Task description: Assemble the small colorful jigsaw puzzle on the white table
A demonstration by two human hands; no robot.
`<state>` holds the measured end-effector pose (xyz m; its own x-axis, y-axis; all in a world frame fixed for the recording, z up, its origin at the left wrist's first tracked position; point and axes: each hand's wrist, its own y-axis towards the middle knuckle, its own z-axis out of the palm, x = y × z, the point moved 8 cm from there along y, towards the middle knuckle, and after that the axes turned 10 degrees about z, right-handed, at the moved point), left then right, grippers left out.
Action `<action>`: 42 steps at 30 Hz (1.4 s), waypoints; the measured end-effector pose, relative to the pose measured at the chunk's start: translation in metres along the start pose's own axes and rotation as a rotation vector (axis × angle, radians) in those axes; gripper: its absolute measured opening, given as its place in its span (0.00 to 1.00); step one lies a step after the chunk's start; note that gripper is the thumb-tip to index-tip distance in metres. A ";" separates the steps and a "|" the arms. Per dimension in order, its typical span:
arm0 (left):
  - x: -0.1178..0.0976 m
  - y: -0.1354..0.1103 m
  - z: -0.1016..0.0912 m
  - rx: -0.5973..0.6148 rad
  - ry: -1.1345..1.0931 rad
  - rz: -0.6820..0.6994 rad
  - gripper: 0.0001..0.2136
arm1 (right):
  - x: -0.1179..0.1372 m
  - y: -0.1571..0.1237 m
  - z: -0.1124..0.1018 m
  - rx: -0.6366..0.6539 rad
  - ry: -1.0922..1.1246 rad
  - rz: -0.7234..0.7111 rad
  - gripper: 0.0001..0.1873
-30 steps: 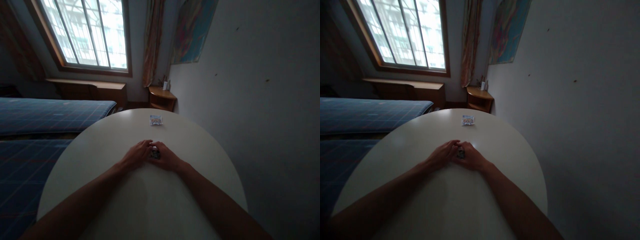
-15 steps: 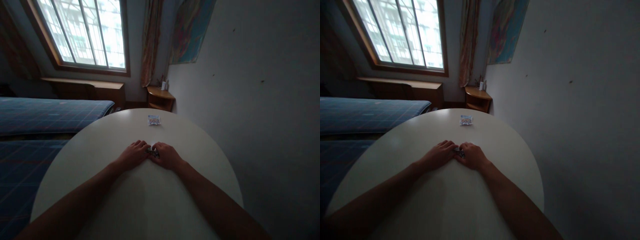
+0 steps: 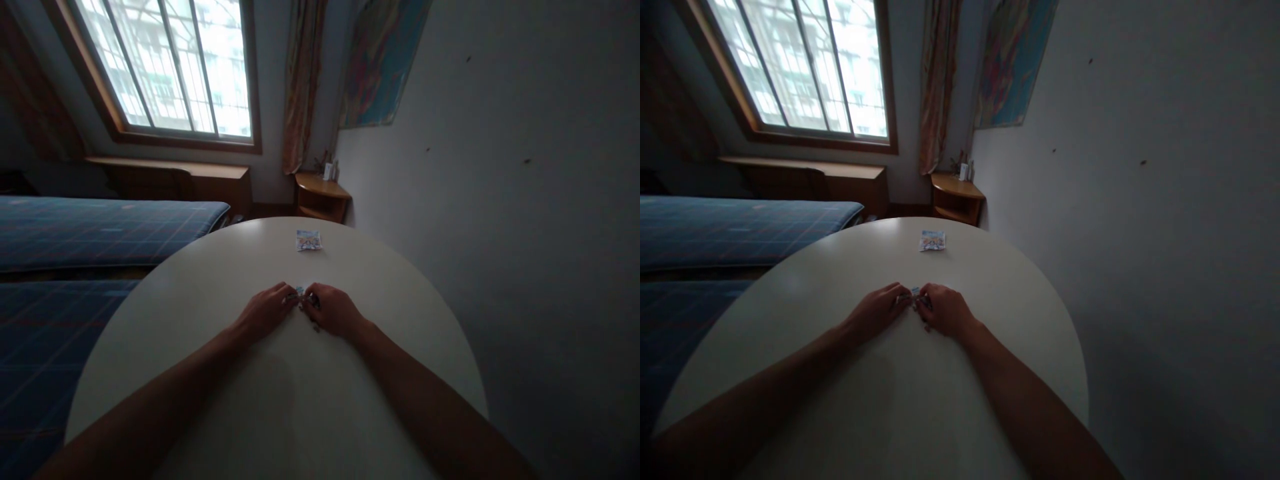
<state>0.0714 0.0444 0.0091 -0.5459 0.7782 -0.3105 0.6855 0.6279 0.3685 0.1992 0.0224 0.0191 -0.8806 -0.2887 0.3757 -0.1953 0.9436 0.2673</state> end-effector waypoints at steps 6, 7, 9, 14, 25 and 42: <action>0.010 -0.003 -0.006 -0.077 0.010 -0.111 0.12 | -0.023 0.010 -0.010 -0.062 0.161 0.165 0.10; 0.012 -0.004 -0.007 -0.085 0.015 -0.123 0.12 | -0.026 0.011 -0.012 -0.067 0.175 0.165 0.11; 0.016 -0.004 -0.009 -0.097 0.020 -0.134 0.13 | -0.031 0.013 -0.016 -0.061 0.209 0.155 0.12; 0.016 -0.005 -0.011 -0.106 0.014 -0.091 0.15 | -0.034 0.007 -0.023 0.001 0.255 0.081 0.14; -0.017 -0.006 0.003 0.010 -0.051 0.176 0.10 | -0.008 -0.017 -0.014 0.192 0.075 -0.115 0.19; -0.017 -0.002 0.007 0.011 -0.034 0.216 0.14 | -0.028 -0.013 -0.018 0.100 -0.077 -0.008 0.25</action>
<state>0.0825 0.0297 0.0078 -0.3692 0.8938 -0.2546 0.7904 0.4461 0.4197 0.2344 0.0155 0.0205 -0.9089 -0.2862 0.3033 -0.2410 0.9540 0.1782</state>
